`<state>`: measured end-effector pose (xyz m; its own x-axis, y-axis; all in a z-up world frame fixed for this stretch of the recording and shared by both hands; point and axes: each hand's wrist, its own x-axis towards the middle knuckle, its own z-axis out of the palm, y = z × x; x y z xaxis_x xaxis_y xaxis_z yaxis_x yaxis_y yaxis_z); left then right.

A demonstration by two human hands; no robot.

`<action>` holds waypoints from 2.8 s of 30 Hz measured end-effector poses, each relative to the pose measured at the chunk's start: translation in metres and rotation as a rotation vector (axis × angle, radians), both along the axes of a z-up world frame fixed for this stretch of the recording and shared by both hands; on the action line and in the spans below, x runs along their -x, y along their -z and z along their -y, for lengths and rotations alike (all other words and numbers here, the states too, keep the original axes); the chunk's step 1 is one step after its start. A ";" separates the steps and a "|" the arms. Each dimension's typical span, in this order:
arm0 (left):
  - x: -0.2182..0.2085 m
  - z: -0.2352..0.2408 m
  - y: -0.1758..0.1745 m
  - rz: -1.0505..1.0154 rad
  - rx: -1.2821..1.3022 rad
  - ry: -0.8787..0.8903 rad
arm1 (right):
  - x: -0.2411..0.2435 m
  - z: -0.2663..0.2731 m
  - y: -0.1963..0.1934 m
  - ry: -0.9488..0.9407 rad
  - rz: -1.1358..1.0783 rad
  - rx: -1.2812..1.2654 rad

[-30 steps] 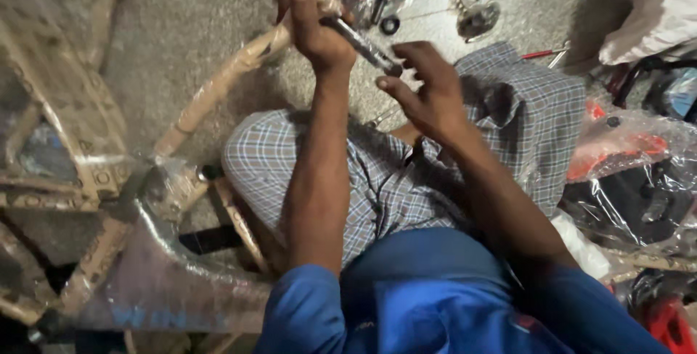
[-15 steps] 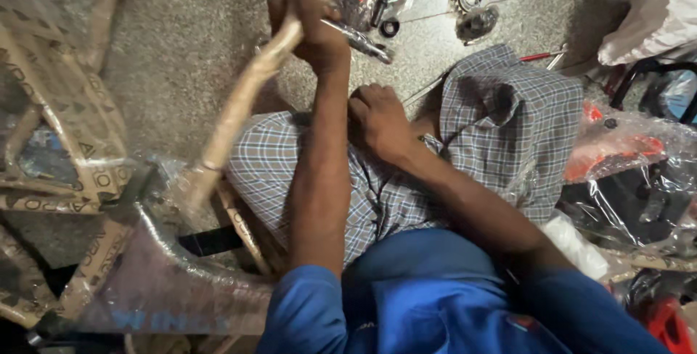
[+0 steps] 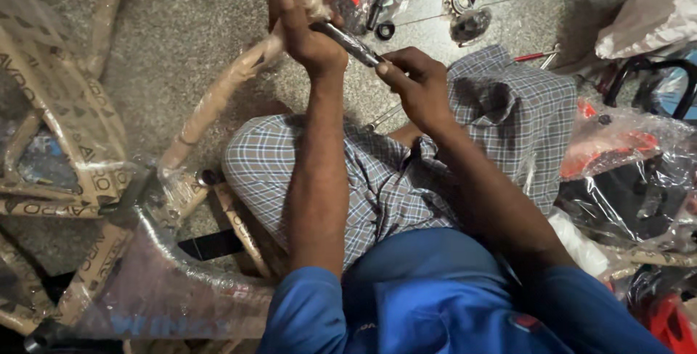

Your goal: The person is assembling a bicycle handlebar while sitting on the floor. They use a wrench to tighten a bolt on the wrapped handlebar, then attach a brake lever and a red grip, securing them with a screwdriver.

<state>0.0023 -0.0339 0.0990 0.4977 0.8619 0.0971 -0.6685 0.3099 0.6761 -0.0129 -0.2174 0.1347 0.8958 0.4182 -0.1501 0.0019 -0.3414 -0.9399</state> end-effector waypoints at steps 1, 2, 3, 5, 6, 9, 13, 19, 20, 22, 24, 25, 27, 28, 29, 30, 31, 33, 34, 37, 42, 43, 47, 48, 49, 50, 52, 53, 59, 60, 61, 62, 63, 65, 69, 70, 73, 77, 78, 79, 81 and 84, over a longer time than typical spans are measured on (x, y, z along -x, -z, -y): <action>0.003 0.000 0.000 0.004 -0.052 0.014 | 0.002 -0.006 -0.003 0.013 0.130 0.091; 0.006 0.002 0.000 0.007 -0.104 0.029 | 0.003 -0.010 -0.003 0.034 -0.025 0.032; 0.007 0.002 0.000 0.010 -0.156 0.041 | 0.002 -0.013 -0.001 0.053 -0.179 -0.025; 0.011 0.000 0.000 0.059 -0.171 0.126 | -0.003 -0.012 0.009 0.043 -0.393 -0.121; 0.012 -0.001 -0.001 0.085 -0.178 0.170 | -0.007 -0.009 0.016 0.016 -0.451 -0.159; 0.010 0.000 -0.004 0.133 -0.041 0.317 | -0.021 0.010 0.033 -0.064 -0.609 -0.255; 0.007 0.005 -0.010 0.176 0.062 0.314 | -0.014 0.018 0.048 -0.190 -1.079 -0.823; 0.010 0.004 -0.007 0.217 0.278 0.297 | 0.061 -0.027 0.063 0.054 -1.261 -0.697; 0.009 0.004 -0.006 0.161 0.385 0.227 | 0.072 -0.033 0.064 0.236 -1.096 -0.348; 0.000 0.001 -0.005 0.111 0.424 0.160 | 0.075 -0.040 0.063 -0.054 -0.801 -0.402; 0.007 0.001 0.003 0.082 0.305 0.157 | 0.082 -0.035 0.057 -0.377 -0.419 -0.265; 0.011 0.004 0.007 0.057 0.254 0.127 | 0.082 -0.025 0.050 -0.538 -0.172 -0.108; 0.006 0.009 0.011 0.030 0.146 0.068 | 0.067 -0.008 0.026 -0.721 0.229 0.227; -0.002 0.007 0.011 0.029 0.126 0.063 | 0.052 -0.001 0.011 -0.742 0.379 0.405; -0.002 0.009 0.014 0.007 0.114 0.064 | 0.047 0.008 -0.004 -0.663 0.433 0.458; -0.001 0.012 0.017 -0.014 0.102 0.066 | 0.041 0.016 -0.019 -0.583 0.485 0.510; -0.002 0.011 0.019 -0.040 0.074 0.064 | 0.034 0.019 -0.032 -0.511 0.437 0.592; -0.001 0.010 0.020 -0.087 0.017 0.064 | 0.020 0.022 -0.053 -0.348 0.442 0.578; -0.001 0.010 0.020 -0.077 0.039 0.108 | 0.013 0.022 -0.058 -0.257 0.497 0.484; -0.003 0.011 0.017 -0.034 0.082 0.215 | -0.009 0.016 -0.051 -0.229 0.267 0.270; 0.006 0.011 0.012 0.055 0.164 0.423 | -0.007 0.000 0.005 -0.336 -0.181 0.110; 0.008 0.011 0.010 0.086 0.108 0.474 | -0.001 -0.001 0.009 -0.268 -0.250 0.011; 0.009 0.011 -0.007 0.015 -0.003 0.730 | 0.021 -0.004 -0.027 -0.314 0.051 0.338; 0.006 0.009 -0.013 -0.051 -0.007 0.803 | 0.019 -0.005 -0.047 -0.337 0.196 0.313; 0.008 0.010 -0.015 -0.088 -0.042 0.890 | 0.022 -0.001 -0.067 -0.363 0.323 0.293; 0.010 0.009 -0.016 -0.124 -0.077 0.978 | 0.020 0.004 -0.087 -0.389 0.449 0.273; 0.009 0.009 -0.017 -0.170 -0.143 1.141 | 0.006 0.016 -0.122 -0.313 0.980 0.331; 0.011 0.010 -0.017 -0.190 -0.169 1.213 | -0.002 0.022 -0.132 -0.405 0.879 0.384; 0.015 0.023 -0.023 -0.381 -0.549 1.258 | -0.023 0.055 -0.096 -0.528 -0.125 0.745; 0.017 0.019 -0.023 -0.383 -0.651 1.201 | -0.018 0.058 -0.079 -0.490 -0.121 0.570; 0.018 0.011 -0.022 -0.511 -0.719 1.113 | -0.011 0.060 -0.062 -0.444 -0.120 0.395; 0.019 -0.006 -0.021 -0.638 -0.783 1.021 | -0.004 0.062 -0.046 -0.315 -0.218 0.292; 0.024 -0.019 -0.016 -0.771 -0.836 0.934 | 0.008 0.064 -0.030 -0.185 -0.326 0.193; 0.028 -0.043 -0.004 -0.920 -0.651 0.664 | 0.027 0.061 -0.008 0.005 -0.448 0.058; 0.018 -0.028 0.048 -0.893 -0.369 0.411 | 0.040 0.037 0.015 0.208 -0.490 -0.099; 0.013 -0.015 0.067 -0.865 -0.474 0.246 | 0.041 0.031 0.020 0.252 -0.500 -0.137; 0.007 0.004 0.125 -0.940 -0.209 0.036 | 0.041 0.023 0.039 0.191 -0.472 -0.199; 0.001 0.006 0.177 -0.790 0.415 -0.024 | 0.035 0.028 0.069 0.221 -0.503 -0.112; 0.005 0.011 0.186 -0.743 0.444 -0.056 | 0.035 0.031 0.077 0.249 -0.594 -0.174; 0.003 0.017 0.193 -0.686 0.469 -0.084 | 0.032 0.032 0.084 0.277 -0.673 -0.240; 0.000 0.026 0.206 -0.593 0.541 -0.111 | 0.028 0.037 0.101 0.283 -0.671 -0.263; -0.005 0.037 0.222 -0.459 0.654 -0.044 | 0.021 0.047 0.134 0.347 -0.438 -0.204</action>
<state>0.0077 -0.0711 -0.1231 0.3295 0.6933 -0.6409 -0.3884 0.7183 0.5773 -0.0337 -0.2648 0.0010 0.8582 0.1712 -0.4839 -0.4803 -0.0648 -0.8747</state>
